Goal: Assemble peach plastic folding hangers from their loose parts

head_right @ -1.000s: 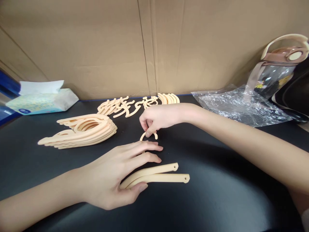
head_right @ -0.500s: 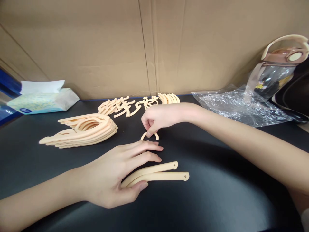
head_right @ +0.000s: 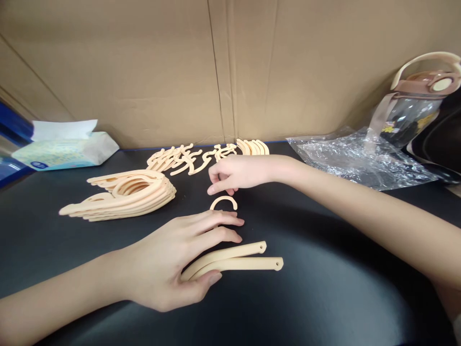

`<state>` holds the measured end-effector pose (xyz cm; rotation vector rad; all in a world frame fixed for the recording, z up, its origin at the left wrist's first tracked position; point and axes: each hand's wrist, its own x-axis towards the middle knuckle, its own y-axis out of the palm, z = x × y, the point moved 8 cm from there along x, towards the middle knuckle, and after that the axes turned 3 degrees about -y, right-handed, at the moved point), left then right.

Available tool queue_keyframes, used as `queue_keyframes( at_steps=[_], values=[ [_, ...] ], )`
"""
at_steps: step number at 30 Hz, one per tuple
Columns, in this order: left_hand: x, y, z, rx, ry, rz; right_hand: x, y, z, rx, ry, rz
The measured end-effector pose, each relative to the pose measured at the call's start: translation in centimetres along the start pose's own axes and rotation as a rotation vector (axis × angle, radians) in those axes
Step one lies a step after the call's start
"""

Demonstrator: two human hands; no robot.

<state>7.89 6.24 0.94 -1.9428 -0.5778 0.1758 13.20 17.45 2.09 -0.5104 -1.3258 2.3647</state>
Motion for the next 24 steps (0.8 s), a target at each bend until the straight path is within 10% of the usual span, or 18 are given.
queue_keyframes(
  at_steps=[6,24],
  values=[
    [-0.1,0.0,0.1,-0.002,0.014,-0.008,0.7,-0.2,0.8,-0.511,-0.138,-0.412],
    [0.2,-0.2,-0.1,-0.003,0.013,-0.008,1.8,1.6,0.2,-0.605,-0.209,-0.412]
  ],
)
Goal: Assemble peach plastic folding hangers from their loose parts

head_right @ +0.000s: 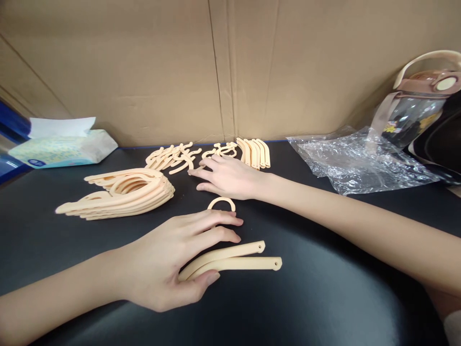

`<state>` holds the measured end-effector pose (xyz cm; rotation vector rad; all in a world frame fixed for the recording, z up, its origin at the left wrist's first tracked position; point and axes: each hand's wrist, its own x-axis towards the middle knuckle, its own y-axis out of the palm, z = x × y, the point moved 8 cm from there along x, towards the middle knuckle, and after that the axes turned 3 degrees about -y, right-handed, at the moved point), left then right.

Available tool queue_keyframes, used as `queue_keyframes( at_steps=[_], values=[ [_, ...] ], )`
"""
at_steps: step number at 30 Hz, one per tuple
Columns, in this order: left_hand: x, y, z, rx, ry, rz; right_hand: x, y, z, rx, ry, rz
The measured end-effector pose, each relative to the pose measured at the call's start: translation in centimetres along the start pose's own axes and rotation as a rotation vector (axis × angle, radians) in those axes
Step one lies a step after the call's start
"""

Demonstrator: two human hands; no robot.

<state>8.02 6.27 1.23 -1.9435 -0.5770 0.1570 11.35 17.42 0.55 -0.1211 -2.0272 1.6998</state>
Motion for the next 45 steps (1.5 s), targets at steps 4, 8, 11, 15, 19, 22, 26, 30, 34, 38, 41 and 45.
queue_keyframes(
  at_steps=[4,8,11,15,19,22,26,30,34,38,41,45],
  values=[
    [0.0,0.0,0.0,0.006,-0.008,0.008,-0.1,-0.1,0.1,0.000,0.003,0.004],
    [-0.1,0.0,0.1,0.004,-0.003,0.007,-0.2,-0.2,-0.2,0.008,0.061,0.007],
    [-0.1,0.0,0.1,0.007,0.000,0.011,-0.2,-0.2,-0.3,-0.005,0.071,-0.016],
    [0.0,0.0,0.0,0.005,-0.004,0.010,-0.1,-0.1,0.1,0.003,-0.010,-0.022],
    [-0.1,-0.1,0.0,-0.007,-0.002,-0.005,0.0,-0.4,0.7,-0.015,-0.059,-0.048],
    [-0.1,-0.1,-0.1,-0.012,0.009,-0.014,0.0,-0.6,1.0,-0.061,-0.062,-0.063],
    [-0.1,0.0,0.0,-0.005,0.002,-0.004,0.0,-0.8,1.2,-0.087,-0.064,-0.064],
    [0.0,0.0,0.0,0.000,-0.004,0.005,0.0,-0.9,1.3,-0.064,-0.074,-0.074],
    [0.0,-0.1,-0.1,-0.006,-0.002,-0.004,0.0,-0.9,1.1,-0.067,-0.037,-0.064],
    [-0.1,-0.1,0.0,-0.012,-0.004,-0.010,0.0,-1.0,1.1,-0.077,-0.003,-0.059],
    [0.0,-0.1,0.0,-0.004,-0.003,-0.001,-0.1,-1.0,1.0,-0.099,0.008,-0.053],
    [0.0,0.1,0.1,-0.006,-0.007,0.017,-0.1,-0.9,1.0,-0.129,0.004,-0.044]
  ],
)
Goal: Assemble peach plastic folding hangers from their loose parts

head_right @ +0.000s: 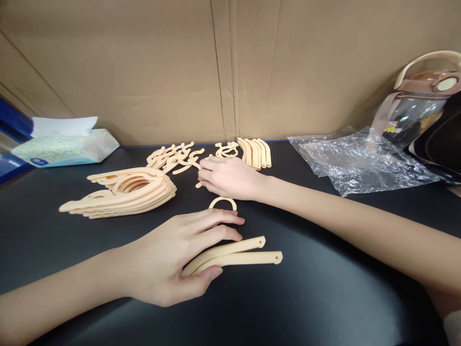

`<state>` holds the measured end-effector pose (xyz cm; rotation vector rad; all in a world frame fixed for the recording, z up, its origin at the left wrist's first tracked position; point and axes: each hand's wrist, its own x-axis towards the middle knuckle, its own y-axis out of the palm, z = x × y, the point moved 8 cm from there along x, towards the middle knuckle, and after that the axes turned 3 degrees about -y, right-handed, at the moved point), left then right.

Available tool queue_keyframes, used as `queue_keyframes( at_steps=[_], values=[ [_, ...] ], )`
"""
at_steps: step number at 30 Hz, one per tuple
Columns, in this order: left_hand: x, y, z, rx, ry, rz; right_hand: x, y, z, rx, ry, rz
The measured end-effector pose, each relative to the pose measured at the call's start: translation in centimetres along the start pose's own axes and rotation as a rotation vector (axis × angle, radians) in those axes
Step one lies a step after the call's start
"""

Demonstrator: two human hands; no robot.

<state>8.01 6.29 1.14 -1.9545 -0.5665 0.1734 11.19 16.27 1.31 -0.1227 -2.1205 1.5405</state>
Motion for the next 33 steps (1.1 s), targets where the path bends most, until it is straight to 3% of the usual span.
queue_keyframes(
  at_steps=[26,33],
  values=[
    [-0.1,0.1,0.3,0.036,0.002,-0.005,-0.9,-0.3,-0.8,0.122,0.117,-0.054],
    [-0.3,0.0,0.1,0.035,-0.023,-0.023,-3.2,-1.4,-1.0,0.173,0.102,-0.078]
  ],
)
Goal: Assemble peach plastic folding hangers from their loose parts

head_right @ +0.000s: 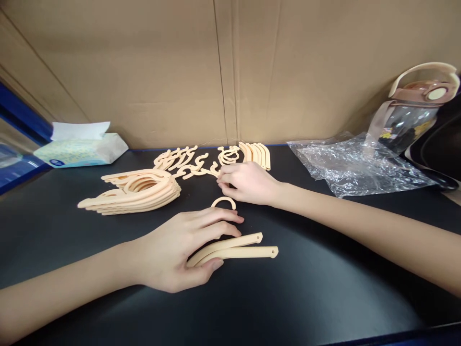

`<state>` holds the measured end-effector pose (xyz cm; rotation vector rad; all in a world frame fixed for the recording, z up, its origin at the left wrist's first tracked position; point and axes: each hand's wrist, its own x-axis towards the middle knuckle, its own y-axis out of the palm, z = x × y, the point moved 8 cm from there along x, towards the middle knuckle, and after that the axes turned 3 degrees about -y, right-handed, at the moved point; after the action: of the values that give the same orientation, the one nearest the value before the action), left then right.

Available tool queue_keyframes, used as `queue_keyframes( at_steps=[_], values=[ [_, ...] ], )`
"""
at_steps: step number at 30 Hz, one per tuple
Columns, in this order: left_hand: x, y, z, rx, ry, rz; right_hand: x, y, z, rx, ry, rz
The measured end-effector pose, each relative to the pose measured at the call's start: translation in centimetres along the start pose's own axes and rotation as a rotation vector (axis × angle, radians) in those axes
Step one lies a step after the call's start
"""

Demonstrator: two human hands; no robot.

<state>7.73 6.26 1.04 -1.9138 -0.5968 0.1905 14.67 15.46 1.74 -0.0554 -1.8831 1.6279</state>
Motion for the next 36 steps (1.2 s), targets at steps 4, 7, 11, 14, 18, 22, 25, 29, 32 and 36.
queue_keyframes(
  at_steps=[4,7,11,14,18,22,25,29,32,36],
  values=[
    [0.0,0.0,-0.1,0.003,0.009,-0.005,-2.7,-1.3,0.1,-0.007,0.019,-0.051],
    [-0.1,-0.5,-0.3,0.023,0.040,-0.089,-4.2,-2.0,0.3,0.002,0.030,-0.082],
    [-0.6,-2.6,1.5,0.247,-0.178,-0.363,-4.7,-2.2,0.4,-0.023,0.051,-0.089],
    [-0.6,-2.9,3.0,0.450,-0.327,-0.368,-4.5,-2.1,0.3,-0.026,0.044,-0.069],
    [0.5,-2.4,3.4,0.631,-0.339,-0.255,-4.4,-2.2,0.2,0.015,0.030,-0.033],
    [1.3,-2.3,3.3,0.716,-0.376,-0.156,-4.9,-2.4,0.3,0.043,0.024,-0.030],
    [1.8,-3.1,3.4,0.734,-0.398,-0.134,-5.3,-2.4,0.1,0.065,0.042,-0.030],
    [2.9,-4.5,4.2,0.761,-0.391,-0.094,-5.8,-2.4,-0.2,0.081,0.071,-0.009],
    [3.9,-4.7,5.4,0.733,-0.342,0.024,-6.1,-2.5,-0.3,0.093,0.081,0.003],
    [4.4,-4.8,7.3,0.668,-0.344,0.116,-6.5,-2.9,-0.3,0.122,0.086,-0.006]
  ],
)
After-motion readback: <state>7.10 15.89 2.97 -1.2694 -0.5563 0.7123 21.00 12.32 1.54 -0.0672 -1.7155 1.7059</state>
